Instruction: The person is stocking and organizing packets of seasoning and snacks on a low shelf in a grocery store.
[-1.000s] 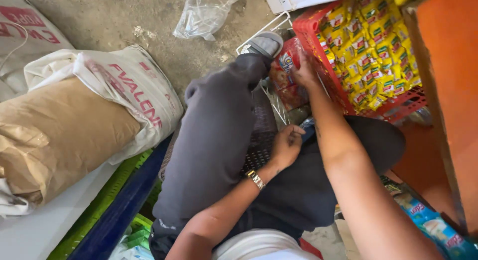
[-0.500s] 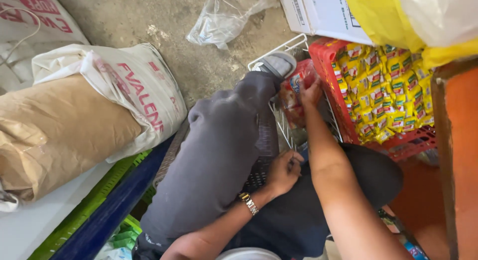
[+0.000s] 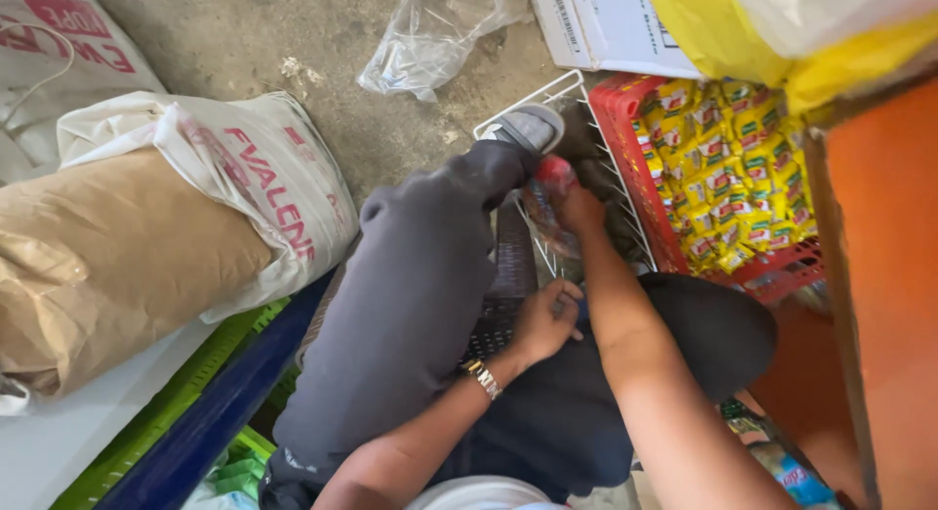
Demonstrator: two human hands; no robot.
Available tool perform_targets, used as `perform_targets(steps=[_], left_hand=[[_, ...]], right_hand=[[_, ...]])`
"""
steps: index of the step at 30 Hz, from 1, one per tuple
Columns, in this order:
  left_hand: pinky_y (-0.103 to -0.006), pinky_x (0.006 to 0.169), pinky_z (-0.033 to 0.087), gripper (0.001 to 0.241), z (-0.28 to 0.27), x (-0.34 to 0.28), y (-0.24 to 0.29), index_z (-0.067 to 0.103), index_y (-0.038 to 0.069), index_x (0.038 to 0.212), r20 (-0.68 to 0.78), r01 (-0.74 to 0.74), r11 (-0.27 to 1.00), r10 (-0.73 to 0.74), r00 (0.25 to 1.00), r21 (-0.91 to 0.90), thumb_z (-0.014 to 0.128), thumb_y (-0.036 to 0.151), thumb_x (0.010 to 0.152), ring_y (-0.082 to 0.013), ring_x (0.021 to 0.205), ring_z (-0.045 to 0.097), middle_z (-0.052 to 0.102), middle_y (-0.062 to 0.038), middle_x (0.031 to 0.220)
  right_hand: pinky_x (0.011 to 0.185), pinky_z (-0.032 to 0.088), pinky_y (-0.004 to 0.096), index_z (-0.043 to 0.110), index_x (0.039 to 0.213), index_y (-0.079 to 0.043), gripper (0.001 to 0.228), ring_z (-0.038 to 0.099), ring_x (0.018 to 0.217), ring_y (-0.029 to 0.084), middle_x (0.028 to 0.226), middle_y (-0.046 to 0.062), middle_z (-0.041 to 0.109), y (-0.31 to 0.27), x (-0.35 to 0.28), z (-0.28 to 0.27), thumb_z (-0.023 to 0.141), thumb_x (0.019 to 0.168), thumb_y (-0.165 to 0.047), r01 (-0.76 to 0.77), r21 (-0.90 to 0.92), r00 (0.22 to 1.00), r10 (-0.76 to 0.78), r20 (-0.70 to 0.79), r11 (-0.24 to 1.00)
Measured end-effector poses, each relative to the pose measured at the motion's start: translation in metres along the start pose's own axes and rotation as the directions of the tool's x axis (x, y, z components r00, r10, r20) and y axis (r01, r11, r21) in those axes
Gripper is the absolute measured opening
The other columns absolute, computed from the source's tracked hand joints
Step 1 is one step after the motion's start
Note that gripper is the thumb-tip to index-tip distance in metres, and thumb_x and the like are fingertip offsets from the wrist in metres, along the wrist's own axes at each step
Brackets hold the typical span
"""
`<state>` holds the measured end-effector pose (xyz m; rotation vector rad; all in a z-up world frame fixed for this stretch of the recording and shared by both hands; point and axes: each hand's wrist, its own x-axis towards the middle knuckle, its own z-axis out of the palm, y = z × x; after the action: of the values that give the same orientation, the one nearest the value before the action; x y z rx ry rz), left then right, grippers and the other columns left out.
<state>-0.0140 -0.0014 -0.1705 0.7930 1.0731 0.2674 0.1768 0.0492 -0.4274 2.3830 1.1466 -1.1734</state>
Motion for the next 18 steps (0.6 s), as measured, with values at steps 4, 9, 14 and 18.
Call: perform_targets(steps=[4,9,14,18], left_hand=[[-0.0312,0.058,0.057,0.017,0.007,0.004,-0.011,0.063,0.003,0.112,-0.026,-0.024,0.997,0.026,0.999,0.068,0.056,0.007,0.096,-0.0210,0.066,0.076,0.072,-0.010,0.092],[-0.0382,0.074,0.058,0.014,0.024,-0.002,-0.013,0.067,0.008,0.104,-0.132,-0.302,0.921,0.340,0.931,0.244,0.061,0.009,0.092,-0.0256,0.082,0.074,0.072,-0.010,0.092],[-0.0469,0.098,0.049,0.025,0.020,-0.041,0.044,0.064,0.009,0.114,-0.035,-0.608,0.645,0.699,0.715,0.463,0.063,0.011,0.090,-0.0366,0.110,0.061,0.062,-0.016,0.116],[-0.0524,0.111,0.041,0.044,0.026,-0.091,0.118,0.059,0.007,0.132,0.193,-0.717,0.332,0.817,0.544,0.612,0.066,0.016,0.089,-0.0422,0.127,0.049,0.052,-0.021,0.133]], right_hand=[[0.086,0.052,0.058,0.057,0.139,-0.015,0.067,0.067,0.099,0.048,0.109,0.028,0.070,0.005,-0.033,-0.016,0.063,0.086,-0.055,0.105,-0.029,0.993,-0.106,-0.056,0.994],[0.090,0.055,0.054,0.072,0.118,-0.011,0.046,0.071,0.106,0.042,0.117,0.024,0.072,0.030,-0.077,-0.050,0.061,0.088,-0.043,0.199,-0.260,0.973,-0.160,0.165,0.945],[0.089,0.053,0.052,0.075,0.113,-0.012,0.040,0.069,0.109,0.039,0.119,0.021,0.071,0.045,-0.151,-0.103,0.060,0.093,-0.044,0.214,-0.196,0.977,-0.208,0.052,0.957],[0.078,0.053,0.056,0.073,0.108,-0.008,0.035,0.068,0.096,0.046,0.101,0.023,0.073,0.044,-0.290,-0.179,0.064,0.079,-0.024,0.497,-0.313,0.733,-0.585,-0.348,0.809]])
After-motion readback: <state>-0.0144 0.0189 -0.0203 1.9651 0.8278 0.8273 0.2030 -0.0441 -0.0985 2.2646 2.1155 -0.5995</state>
